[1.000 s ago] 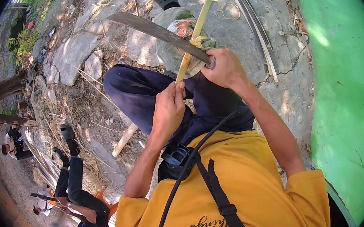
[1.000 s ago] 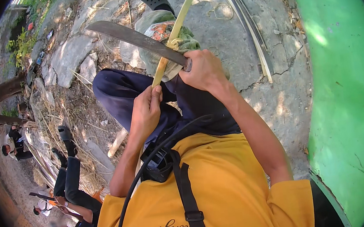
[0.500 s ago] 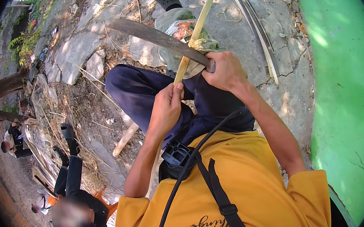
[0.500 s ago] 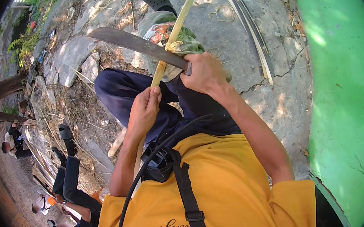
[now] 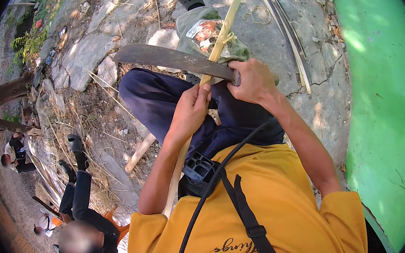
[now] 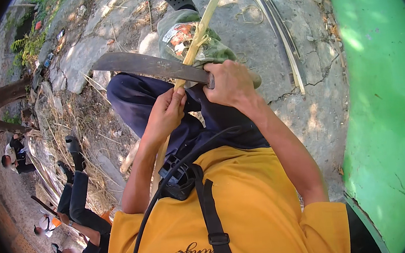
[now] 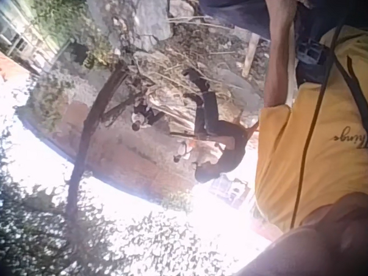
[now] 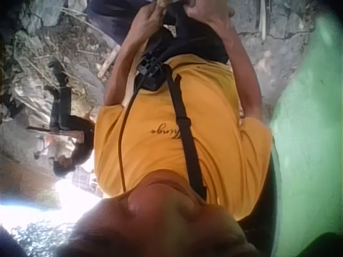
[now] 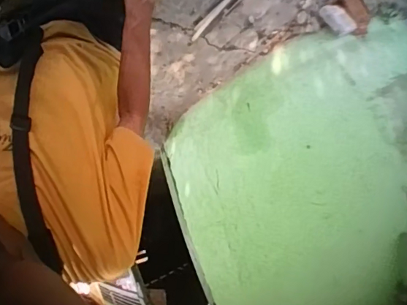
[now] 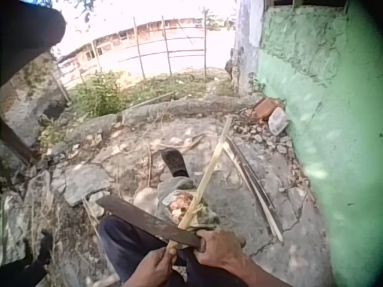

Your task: The person shaves thin bamboo strips using a blade, then trims a long bamboo slat with the blade against their knee, and removes excess shavings from the slat by hand.

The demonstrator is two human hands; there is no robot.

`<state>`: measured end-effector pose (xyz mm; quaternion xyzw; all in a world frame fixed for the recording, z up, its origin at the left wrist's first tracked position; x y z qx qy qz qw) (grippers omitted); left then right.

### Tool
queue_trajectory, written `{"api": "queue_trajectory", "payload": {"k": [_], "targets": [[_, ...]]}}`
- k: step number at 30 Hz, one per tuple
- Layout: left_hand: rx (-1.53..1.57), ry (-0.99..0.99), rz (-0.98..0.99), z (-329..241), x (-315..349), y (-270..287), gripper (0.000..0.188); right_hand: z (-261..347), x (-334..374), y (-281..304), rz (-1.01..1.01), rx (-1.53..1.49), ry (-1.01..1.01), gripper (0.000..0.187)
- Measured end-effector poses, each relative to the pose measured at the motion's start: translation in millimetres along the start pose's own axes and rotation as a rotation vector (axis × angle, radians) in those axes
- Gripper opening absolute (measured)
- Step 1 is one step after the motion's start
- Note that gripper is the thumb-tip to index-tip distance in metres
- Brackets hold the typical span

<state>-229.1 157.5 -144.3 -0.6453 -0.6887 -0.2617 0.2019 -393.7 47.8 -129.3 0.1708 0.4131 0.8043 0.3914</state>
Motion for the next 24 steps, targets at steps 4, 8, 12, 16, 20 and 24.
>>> {"api": "queue_trajectory", "payload": {"k": [4,8,12,16,20,24], "targets": [[-0.113,-0.068,-0.073,-2.3,10.6,-4.0,0.041,-18.4,-8.5,0.9,0.000,-0.045,-0.105,0.029],[-0.333,-0.210,-0.267,-19.2,34.1,-11.1,0.031,-15.4,-5.7,5.3,-0.054,-0.095,-0.132,0.029],[-0.453,-0.280,-0.346,-21.9,18.3,-8.8,0.028,-7.5,2.6,3.8,-0.034,-0.054,-0.061,0.027],[-0.489,-0.263,-0.359,-21.6,23.4,-7.6,0.026,-13.4,-5.7,3.4,-0.024,-0.050,-0.089,0.027],[-0.450,-0.276,-0.341,-19.3,28.4,-8.2,0.027,-22.2,-8.5,0.3,-0.028,-0.086,-0.164,0.029],[-0.430,-0.258,-0.299,-24.8,20.0,-5.9,0.031,-17.9,0.3,0.0,-0.047,-0.101,-0.091,0.030]]}}
Point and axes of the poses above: each hand's wrist, its own x-axis away from the middle knuckle, its own y-axis out of the back of the hand, z = x × y, the point moved 4 cm from there along -x, towards the middle knuckle, and after that the axes turned 7 degrees about y, right-handed, at the moved point
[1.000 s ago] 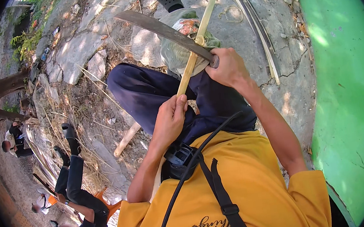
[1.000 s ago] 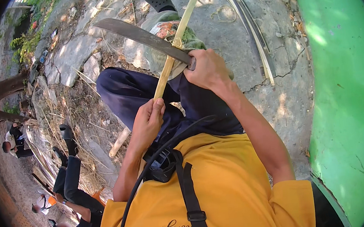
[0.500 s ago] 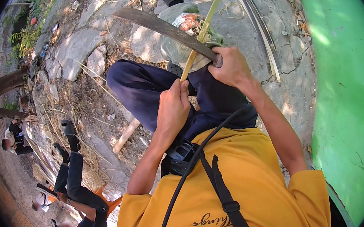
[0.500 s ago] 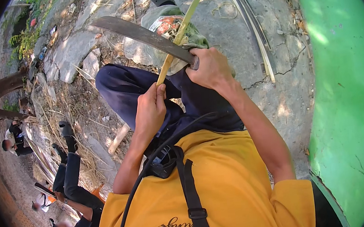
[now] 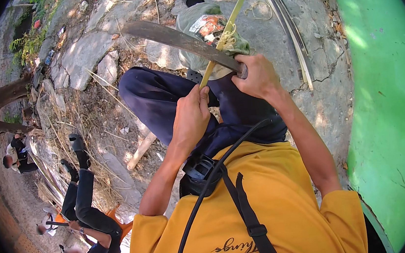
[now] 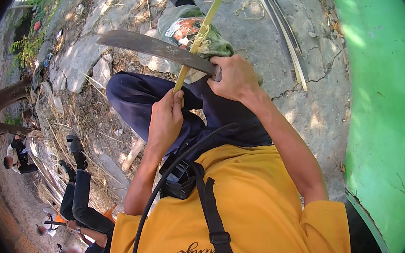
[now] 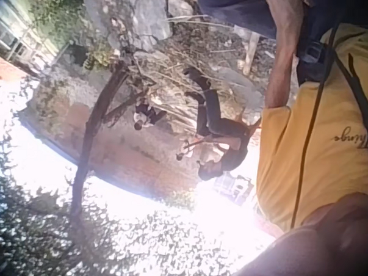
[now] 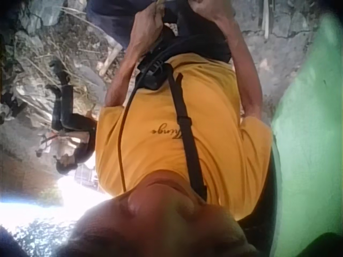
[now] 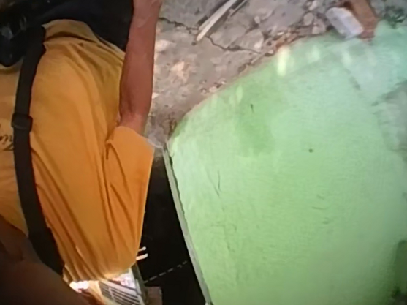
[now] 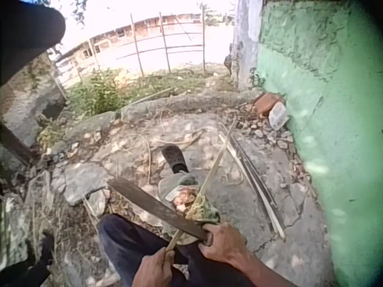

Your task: The person shaves thin bamboo strips using a blade, then trims a long bamboo slat with the blade against their knee, and removes excess shavings from the slat by hand.

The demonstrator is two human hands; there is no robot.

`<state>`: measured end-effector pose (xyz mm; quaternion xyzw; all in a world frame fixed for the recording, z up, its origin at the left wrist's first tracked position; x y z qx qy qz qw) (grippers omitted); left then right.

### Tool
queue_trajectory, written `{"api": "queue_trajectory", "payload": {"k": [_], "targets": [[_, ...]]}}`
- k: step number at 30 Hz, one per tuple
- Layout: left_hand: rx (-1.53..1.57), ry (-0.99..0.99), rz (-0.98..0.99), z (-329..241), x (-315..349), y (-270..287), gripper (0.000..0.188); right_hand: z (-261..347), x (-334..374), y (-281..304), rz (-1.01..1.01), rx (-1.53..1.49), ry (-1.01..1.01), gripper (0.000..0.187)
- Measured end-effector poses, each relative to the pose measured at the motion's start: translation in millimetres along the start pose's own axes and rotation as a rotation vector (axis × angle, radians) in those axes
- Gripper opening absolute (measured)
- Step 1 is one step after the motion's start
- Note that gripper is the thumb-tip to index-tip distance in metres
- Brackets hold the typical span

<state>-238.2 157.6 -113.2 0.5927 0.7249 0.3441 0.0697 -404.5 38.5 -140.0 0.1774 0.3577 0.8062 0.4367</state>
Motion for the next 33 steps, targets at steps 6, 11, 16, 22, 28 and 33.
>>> {"api": "queue_trajectory", "payload": {"k": [6,11,16,22,28,33], "targets": [[0.277,0.104,0.241,20.9,-30.4,-12.5,0.040,5.8,1.2,-3.0,0.046,0.102,0.085,0.034],[0.761,0.394,0.631,21.6,-29.3,-14.5,0.035,-2.5,1.3,-2.2,0.108,0.088,0.049,0.038],[0.937,0.446,0.710,16.4,-36.1,-10.5,0.031,3.2,-0.2,1.3,0.128,0.088,0.057,0.041],[0.880,0.347,0.688,15.7,-45.9,-20.1,0.032,1.6,-1.5,-0.6,0.137,0.098,0.042,0.039],[0.759,0.384,0.619,20.8,-33.3,-16.4,0.035,4.0,-8.5,0.3,0.133,0.130,-0.021,0.037],[0.778,0.368,0.619,22.4,-32.3,-16.8,0.037,-2.8,-7.5,-5.1,0.064,0.080,0.002,0.027]]}}
Point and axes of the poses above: each hand's wrist, its own x-axis away from the middle knuckle, its own y-axis out of the back of the hand, z = x × y, the point moved 4 cm from there along -x, towards the middle knuckle, and after that the axes turned 7 degrees about y, right-handed, at the moved point
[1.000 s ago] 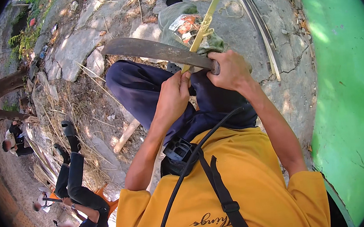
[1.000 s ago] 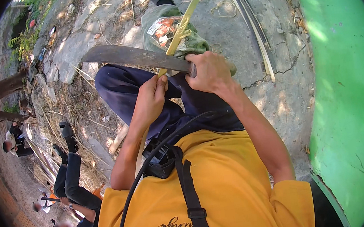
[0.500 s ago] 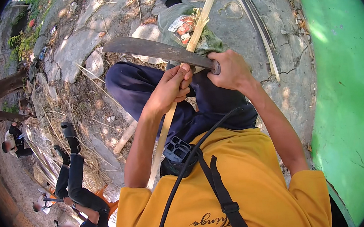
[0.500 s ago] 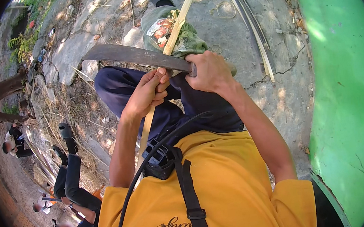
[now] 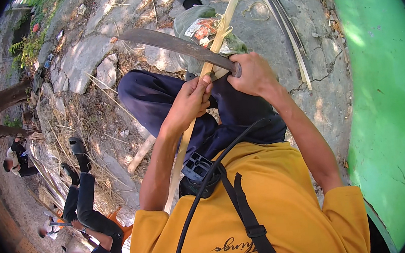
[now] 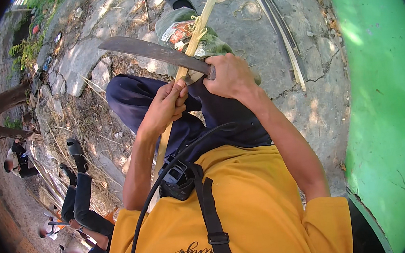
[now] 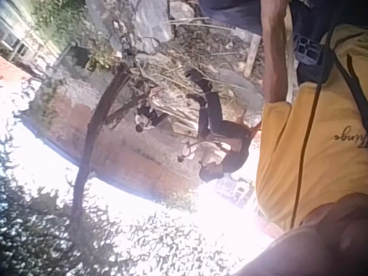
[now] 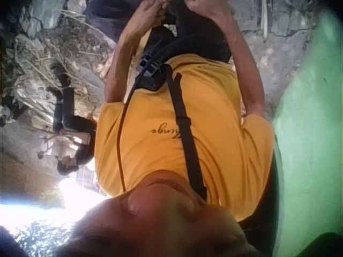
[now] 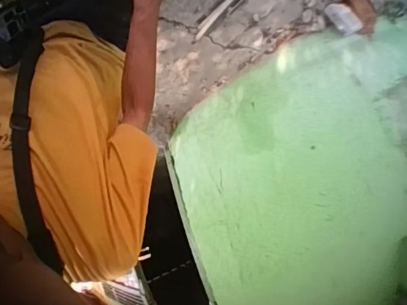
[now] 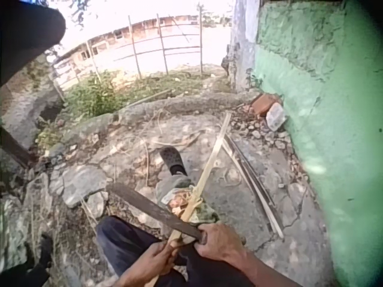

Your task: The person shaves thin bamboo strips using a blade, then trims a long bamboo slat with the blade against their knee, and removes excess shavings from the slat by hand.

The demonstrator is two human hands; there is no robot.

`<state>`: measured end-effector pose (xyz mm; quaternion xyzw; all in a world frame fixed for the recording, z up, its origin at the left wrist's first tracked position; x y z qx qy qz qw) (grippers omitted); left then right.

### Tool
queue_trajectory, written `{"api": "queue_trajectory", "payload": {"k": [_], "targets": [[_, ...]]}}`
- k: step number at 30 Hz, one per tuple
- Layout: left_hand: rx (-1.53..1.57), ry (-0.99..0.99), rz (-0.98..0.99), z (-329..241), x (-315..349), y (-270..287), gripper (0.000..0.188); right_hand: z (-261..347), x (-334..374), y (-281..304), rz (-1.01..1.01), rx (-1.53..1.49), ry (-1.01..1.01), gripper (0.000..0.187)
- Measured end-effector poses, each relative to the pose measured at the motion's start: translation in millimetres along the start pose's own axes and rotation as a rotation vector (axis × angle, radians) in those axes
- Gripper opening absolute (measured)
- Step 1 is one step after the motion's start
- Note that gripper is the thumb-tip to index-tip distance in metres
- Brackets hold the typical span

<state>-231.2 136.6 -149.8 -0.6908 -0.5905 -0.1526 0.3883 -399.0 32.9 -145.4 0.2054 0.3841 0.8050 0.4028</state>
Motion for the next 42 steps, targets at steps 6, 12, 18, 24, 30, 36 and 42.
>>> {"api": "queue_trajectory", "payload": {"k": [6,12,18,24,30,36,42], "targets": [[0.053,0.001,0.013,-9.5,-7.7,-7.2,0.035,6.6,-1.4,4.5,0.118,-0.002,-0.015,0.030],[-0.001,0.016,-0.064,0.1,2.1,-5.5,0.034,0.9,-2.7,-0.2,0.039,-0.025,-0.082,0.029],[0.045,-0.001,0.006,-8.4,-7.3,-11.0,0.035,1.3,5.2,0.1,-0.004,-0.009,0.009,0.031],[-0.026,-0.012,-0.118,0.6,2.8,-8.3,0.034,-3.5,-5.5,0.4,0.029,-0.018,-0.058,0.034],[0.018,0.000,-0.025,-5.9,-0.1,-4.5,0.035,2.1,2.9,-0.8,-0.031,0.026,0.024,0.029],[-0.116,0.067,-0.165,1.4,22.5,-5.2,0.036,-2.5,-2.4,2.5,0.056,0.010,-0.080,0.028],[-0.011,-0.024,-0.070,-5.3,12.3,-7.3,0.037,4.1,4.8,-3.9,-0.021,0.045,0.035,0.028]]}}
Point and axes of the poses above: each hand's wrist, its own x-axis away from the middle knuckle, its own y-axis out of the back of the hand, z = x × y, the point moved 4 cm from there along -x, towards the middle knuckle, and after that the axes turned 7 degrees about y, right-handed, at the moved point
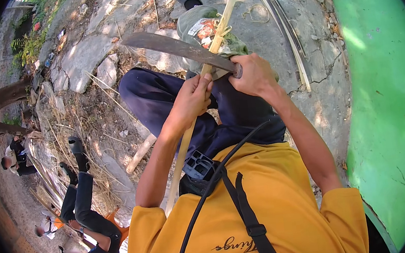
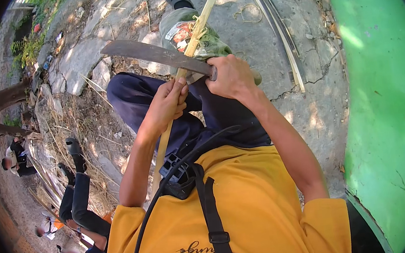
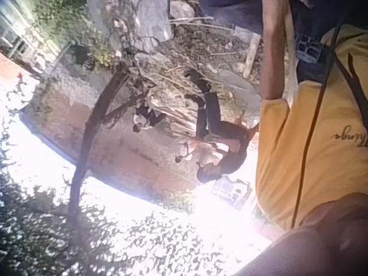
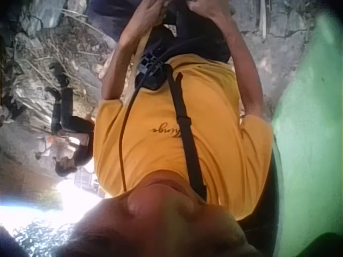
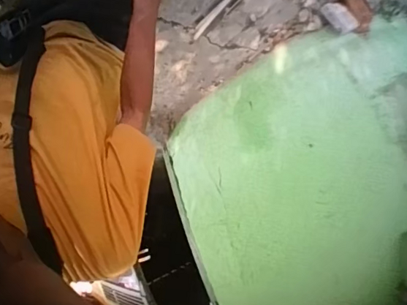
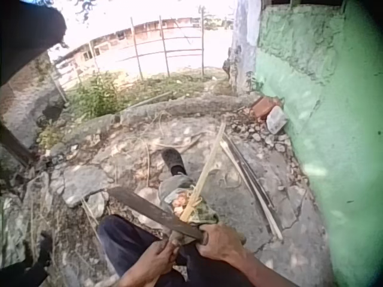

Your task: The person shaves thin bamboo strips using a blade, then trims a long bamboo slat with the blade against their knee, and removes excess shavings from the slat by hand.

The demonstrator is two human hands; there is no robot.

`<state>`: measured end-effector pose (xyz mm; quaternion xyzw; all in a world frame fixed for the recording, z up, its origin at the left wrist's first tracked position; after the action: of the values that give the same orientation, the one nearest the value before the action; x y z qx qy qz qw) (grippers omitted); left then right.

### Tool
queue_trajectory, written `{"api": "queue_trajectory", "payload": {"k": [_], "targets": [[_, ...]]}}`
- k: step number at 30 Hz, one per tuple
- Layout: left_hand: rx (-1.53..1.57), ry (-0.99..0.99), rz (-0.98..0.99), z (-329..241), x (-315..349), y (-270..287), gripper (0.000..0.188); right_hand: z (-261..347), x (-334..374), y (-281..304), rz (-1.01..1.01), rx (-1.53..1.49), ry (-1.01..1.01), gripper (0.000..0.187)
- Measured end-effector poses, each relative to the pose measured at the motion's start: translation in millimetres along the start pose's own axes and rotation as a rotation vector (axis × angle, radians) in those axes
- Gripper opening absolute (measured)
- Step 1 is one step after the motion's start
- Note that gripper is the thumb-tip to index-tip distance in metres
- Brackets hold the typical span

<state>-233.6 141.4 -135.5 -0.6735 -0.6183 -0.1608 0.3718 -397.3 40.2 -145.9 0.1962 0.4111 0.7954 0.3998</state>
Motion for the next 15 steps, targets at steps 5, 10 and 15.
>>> {"api": "queue_trajectory", "payload": {"k": [5,10,15], "targets": [[-0.106,0.119,-0.075,8.9,19.1,11.0,0.038,-8.6,-8.6,4.8,0.036,-0.073,-0.103,0.031],[-0.127,0.012,-0.082,2.8,2.0,8.6,0.038,1.0,-3.2,0.0,0.055,-0.024,-0.063,0.027],[-0.204,0.056,-0.127,10.1,24.2,9.9,0.039,-10.7,-11.6,-1.5,-0.014,-0.011,-0.115,0.024]]}}
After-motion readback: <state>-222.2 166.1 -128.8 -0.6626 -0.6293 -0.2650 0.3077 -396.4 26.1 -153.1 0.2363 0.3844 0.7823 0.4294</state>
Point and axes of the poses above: each hand's wrist, its own x-axis away from the middle knuckle, its own y-axis out of the back of the hand, z = x × y, the point moved 4 cm from there along -x, towards the middle knuckle, and after that the axes turned 7 degrees about y, right-handed, at the moved point
